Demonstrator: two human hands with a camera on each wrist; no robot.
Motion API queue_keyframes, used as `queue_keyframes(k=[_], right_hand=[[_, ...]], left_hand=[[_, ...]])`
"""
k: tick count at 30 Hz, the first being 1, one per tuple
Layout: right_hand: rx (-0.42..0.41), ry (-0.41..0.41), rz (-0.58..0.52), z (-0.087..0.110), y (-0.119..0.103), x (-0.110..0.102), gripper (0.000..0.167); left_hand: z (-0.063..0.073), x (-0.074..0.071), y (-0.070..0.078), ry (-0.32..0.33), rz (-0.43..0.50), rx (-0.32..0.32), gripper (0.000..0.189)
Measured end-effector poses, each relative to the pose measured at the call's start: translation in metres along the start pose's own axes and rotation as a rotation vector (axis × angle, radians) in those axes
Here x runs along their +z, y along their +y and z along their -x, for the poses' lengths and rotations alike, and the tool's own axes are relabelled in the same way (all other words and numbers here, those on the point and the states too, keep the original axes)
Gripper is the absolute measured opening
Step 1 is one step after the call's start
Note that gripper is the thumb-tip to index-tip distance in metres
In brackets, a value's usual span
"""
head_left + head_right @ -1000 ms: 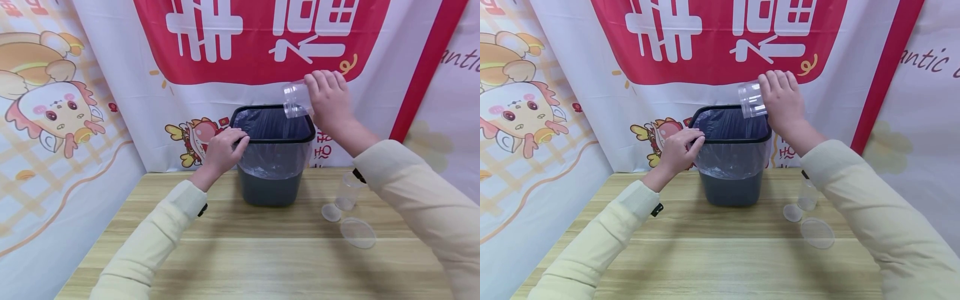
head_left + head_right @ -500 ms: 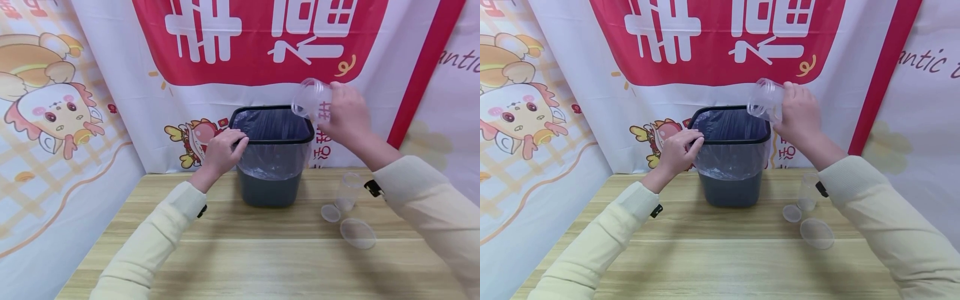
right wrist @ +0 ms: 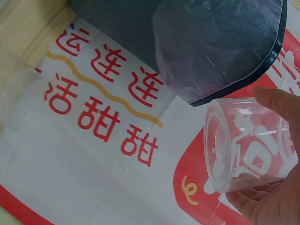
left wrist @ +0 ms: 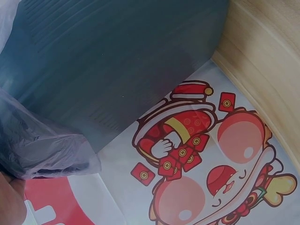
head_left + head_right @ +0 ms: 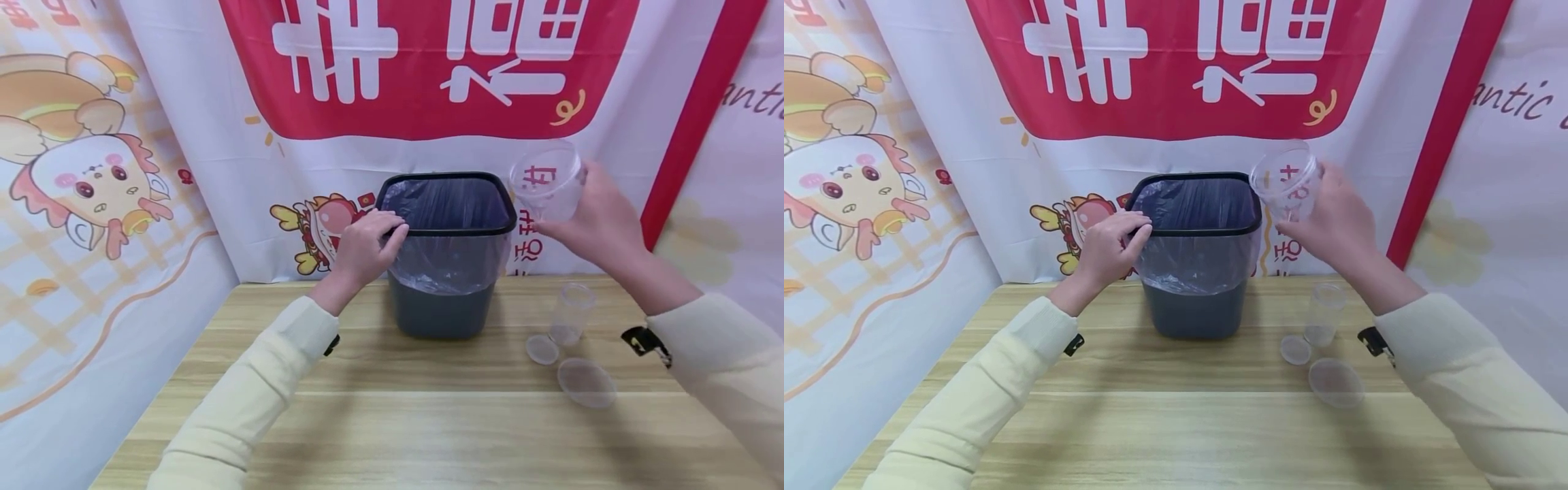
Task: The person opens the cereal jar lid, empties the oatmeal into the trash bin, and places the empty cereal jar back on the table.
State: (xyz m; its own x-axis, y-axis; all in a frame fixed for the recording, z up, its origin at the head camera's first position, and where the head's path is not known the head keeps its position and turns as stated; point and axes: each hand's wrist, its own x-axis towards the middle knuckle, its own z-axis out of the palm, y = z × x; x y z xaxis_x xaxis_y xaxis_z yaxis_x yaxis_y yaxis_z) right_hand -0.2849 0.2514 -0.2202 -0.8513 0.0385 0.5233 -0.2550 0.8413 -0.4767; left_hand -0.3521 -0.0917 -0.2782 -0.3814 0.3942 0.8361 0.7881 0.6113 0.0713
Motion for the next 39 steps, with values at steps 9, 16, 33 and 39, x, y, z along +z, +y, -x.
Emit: queue_keyframes(k=[9,16,33,39], right_hand=[[0.014,0.049,-0.112,0.032,0.017,0.01,0.103],[0.039,0.037,-0.175,0.06,0.027,0.025,0.102],[0.051,-0.204,-0.418,0.114,0.064,0.079,0.085],[0.054,-0.292,-0.491,0.132,0.075,0.097,0.082]], left_hand=[[0.0,0.0,0.0,0.01,-0.006,0.03,0.025],[0.0,0.0,0.001,-0.001,-0.022,0.023,0.026],[0.0,0.0,-0.001,0.006,-0.038,0.02,0.026],[0.001,0.0,0.0,-0.005,-0.039,0.013,0.025]])
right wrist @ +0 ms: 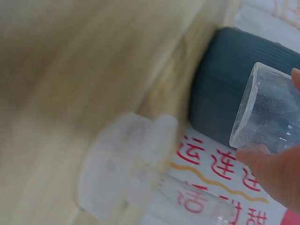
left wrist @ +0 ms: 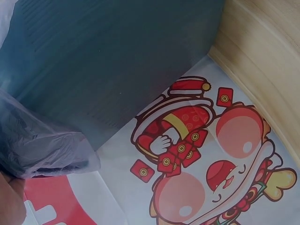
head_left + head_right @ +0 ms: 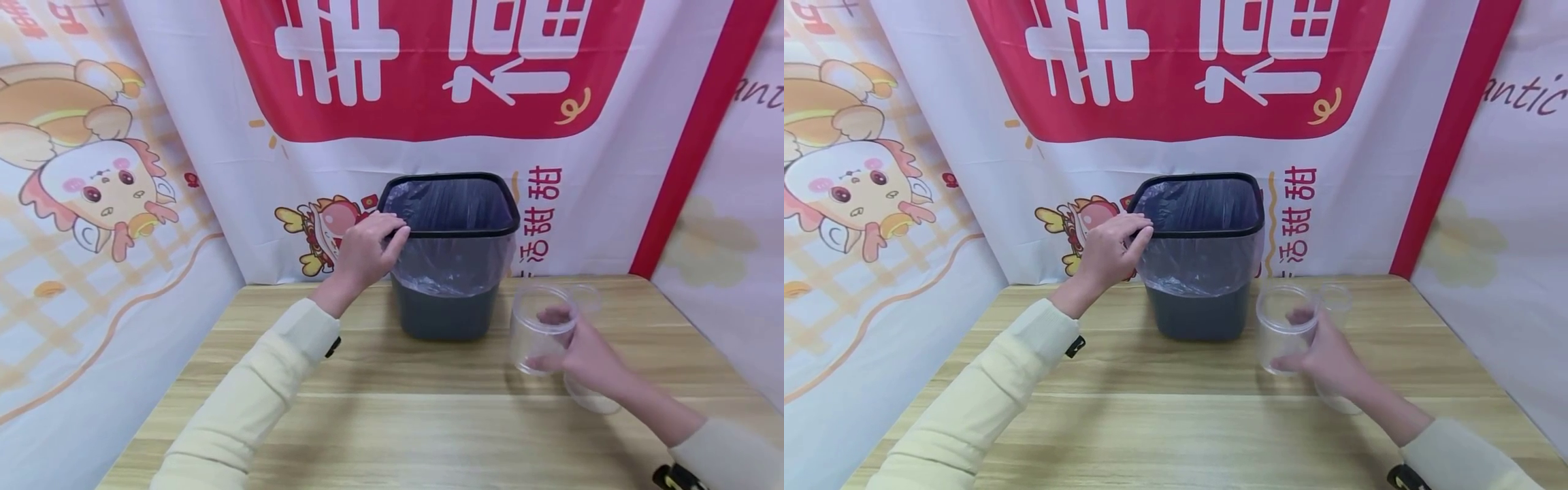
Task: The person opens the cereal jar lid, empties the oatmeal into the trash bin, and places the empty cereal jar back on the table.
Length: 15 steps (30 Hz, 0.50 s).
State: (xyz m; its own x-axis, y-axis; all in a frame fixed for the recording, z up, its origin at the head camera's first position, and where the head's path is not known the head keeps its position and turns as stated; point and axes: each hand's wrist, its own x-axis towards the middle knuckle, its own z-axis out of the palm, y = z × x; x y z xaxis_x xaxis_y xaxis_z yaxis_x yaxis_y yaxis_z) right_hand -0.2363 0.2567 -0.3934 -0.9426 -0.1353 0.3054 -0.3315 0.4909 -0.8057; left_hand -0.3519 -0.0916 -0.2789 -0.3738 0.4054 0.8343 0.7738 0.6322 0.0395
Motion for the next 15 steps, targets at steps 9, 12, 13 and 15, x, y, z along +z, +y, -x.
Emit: queue_keyframes(k=[9,12,13,15], right_hand=[[0.011,-0.069,-0.076,0.014,0.023,0.014,0.081],[0.021,-0.083,-0.055,0.018,0.028,0.018,0.082],[0.021,-0.088,-0.048,0.018,0.029,0.019,0.083],[0.023,-0.094,-0.043,0.02,0.031,0.02,0.084]], left_hand=[[-0.002,0.001,0.002,-0.005,0.0,0.003,0.026],[-0.001,0.001,0.002,-0.011,-0.011,-0.009,0.025],[-0.001,0.001,0.002,-0.013,-0.014,-0.014,0.026],[-0.001,0.0,0.002,-0.013,-0.016,-0.018,0.026]])
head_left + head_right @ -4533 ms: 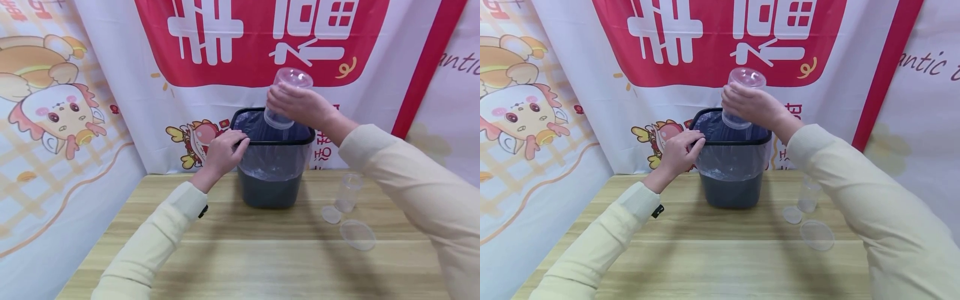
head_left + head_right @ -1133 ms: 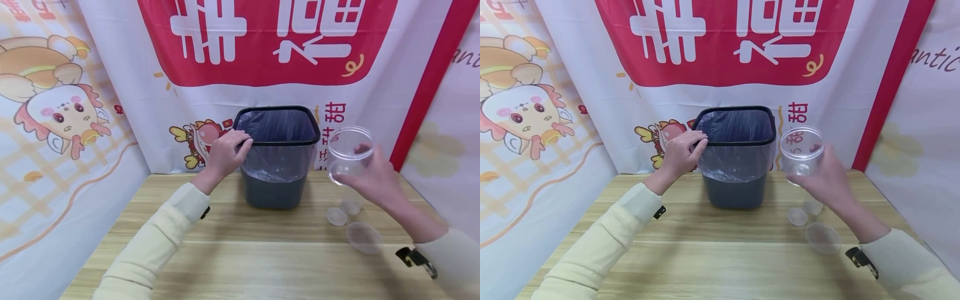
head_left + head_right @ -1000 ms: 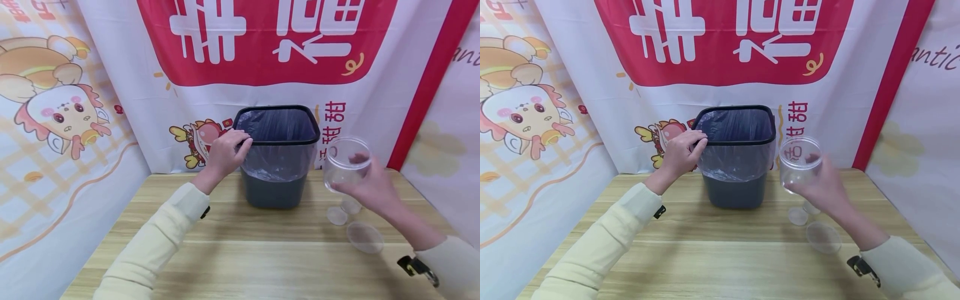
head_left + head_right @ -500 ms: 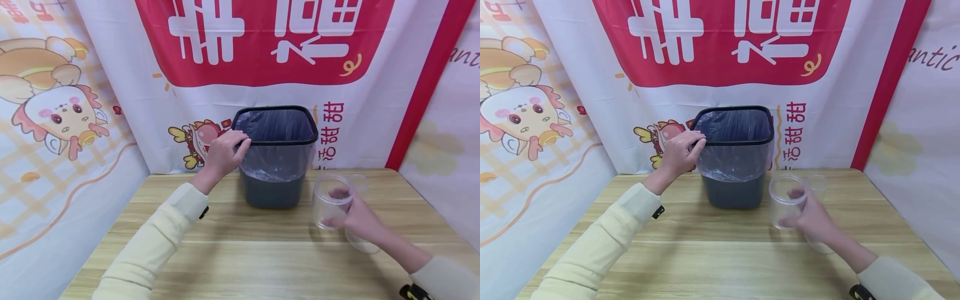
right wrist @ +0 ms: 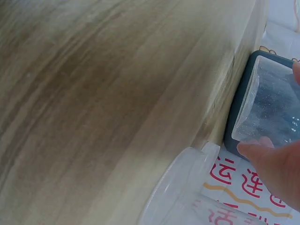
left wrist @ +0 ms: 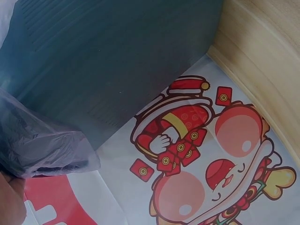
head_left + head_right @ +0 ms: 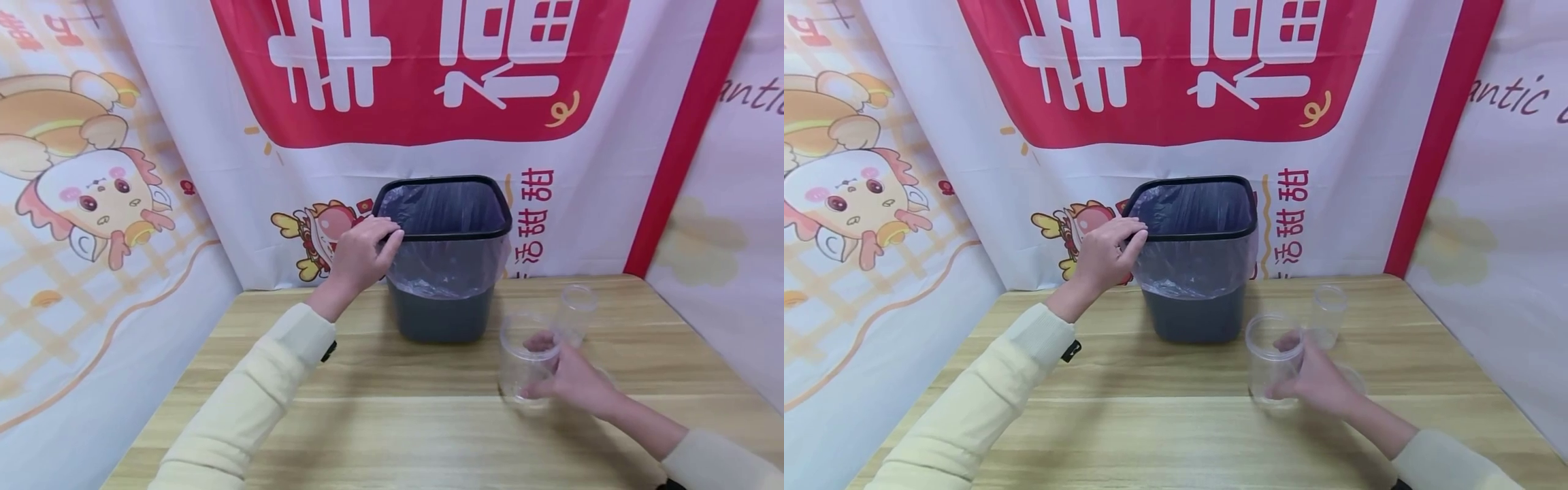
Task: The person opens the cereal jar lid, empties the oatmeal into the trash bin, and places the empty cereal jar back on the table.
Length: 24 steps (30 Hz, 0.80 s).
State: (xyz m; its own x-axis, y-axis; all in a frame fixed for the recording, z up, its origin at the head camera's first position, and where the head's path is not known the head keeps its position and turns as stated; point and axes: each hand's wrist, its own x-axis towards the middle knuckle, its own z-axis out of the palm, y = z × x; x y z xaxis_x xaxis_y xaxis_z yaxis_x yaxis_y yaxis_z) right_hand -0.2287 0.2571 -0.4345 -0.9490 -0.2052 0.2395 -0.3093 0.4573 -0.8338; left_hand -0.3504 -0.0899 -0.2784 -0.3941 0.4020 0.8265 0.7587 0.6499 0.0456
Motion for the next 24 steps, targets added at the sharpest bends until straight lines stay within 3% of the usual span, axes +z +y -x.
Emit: queue_keyframes(k=[16,24], right_hand=[[0.015,-0.044,-0.057,0.006,0.009,0.003,0.089],[-0.012,-0.044,-0.017,0.008,0.011,0.001,0.086]], left_hand=[[0.001,0.0,0.001,0.002,0.003,0.006,0.027],[0.0,-0.001,0.0,-0.007,0.011,0.005,0.027]])
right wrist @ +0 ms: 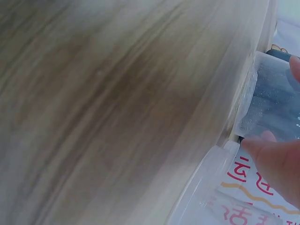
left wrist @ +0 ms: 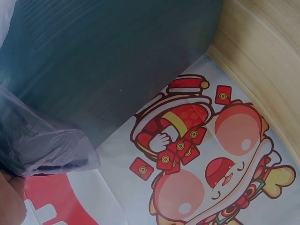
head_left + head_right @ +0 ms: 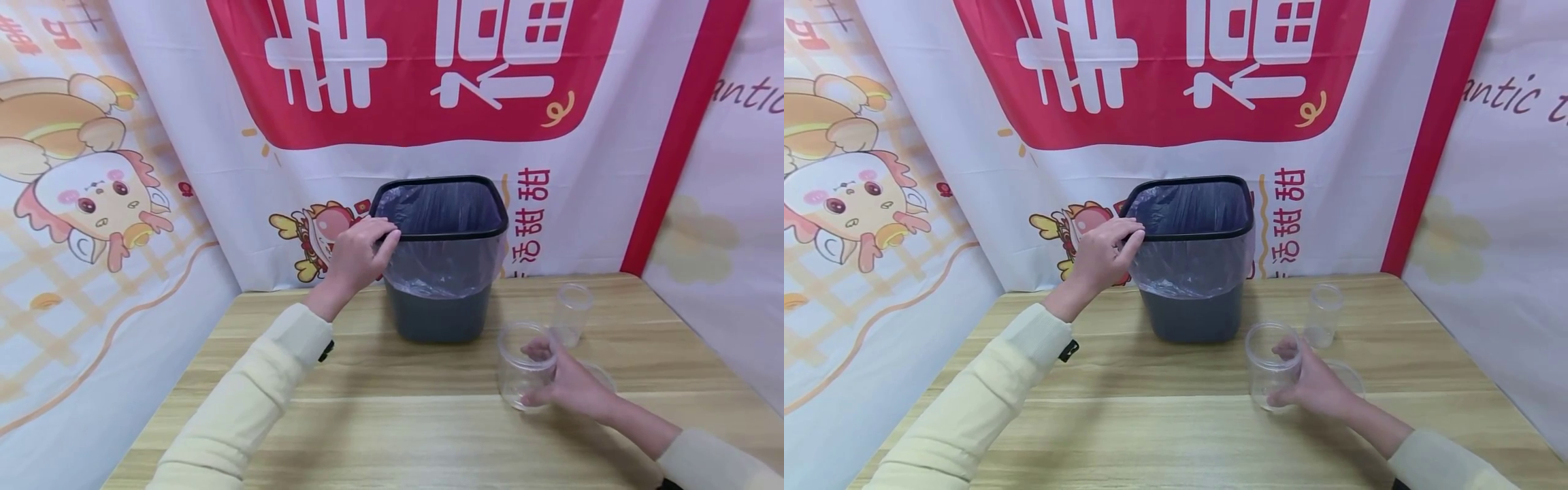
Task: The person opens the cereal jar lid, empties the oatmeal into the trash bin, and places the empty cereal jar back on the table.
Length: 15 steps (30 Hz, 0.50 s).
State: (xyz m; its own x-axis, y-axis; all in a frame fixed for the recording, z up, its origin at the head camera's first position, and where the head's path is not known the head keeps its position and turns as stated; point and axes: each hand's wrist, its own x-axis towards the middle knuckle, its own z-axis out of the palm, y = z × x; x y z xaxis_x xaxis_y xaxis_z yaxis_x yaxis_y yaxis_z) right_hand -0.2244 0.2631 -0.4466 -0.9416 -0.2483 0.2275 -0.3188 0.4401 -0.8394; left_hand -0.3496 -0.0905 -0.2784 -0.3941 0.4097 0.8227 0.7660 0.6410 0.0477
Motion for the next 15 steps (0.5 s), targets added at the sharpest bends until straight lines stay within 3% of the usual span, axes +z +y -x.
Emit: queue_keyframes(k=[15], right_hand=[[-0.005,-0.032,-0.049,0.0039,0.0054,-0.0062,0.088]], left_hand=[[-0.0004,-0.0019,0.0001,-0.006,0.014,-0.001,0.026]])
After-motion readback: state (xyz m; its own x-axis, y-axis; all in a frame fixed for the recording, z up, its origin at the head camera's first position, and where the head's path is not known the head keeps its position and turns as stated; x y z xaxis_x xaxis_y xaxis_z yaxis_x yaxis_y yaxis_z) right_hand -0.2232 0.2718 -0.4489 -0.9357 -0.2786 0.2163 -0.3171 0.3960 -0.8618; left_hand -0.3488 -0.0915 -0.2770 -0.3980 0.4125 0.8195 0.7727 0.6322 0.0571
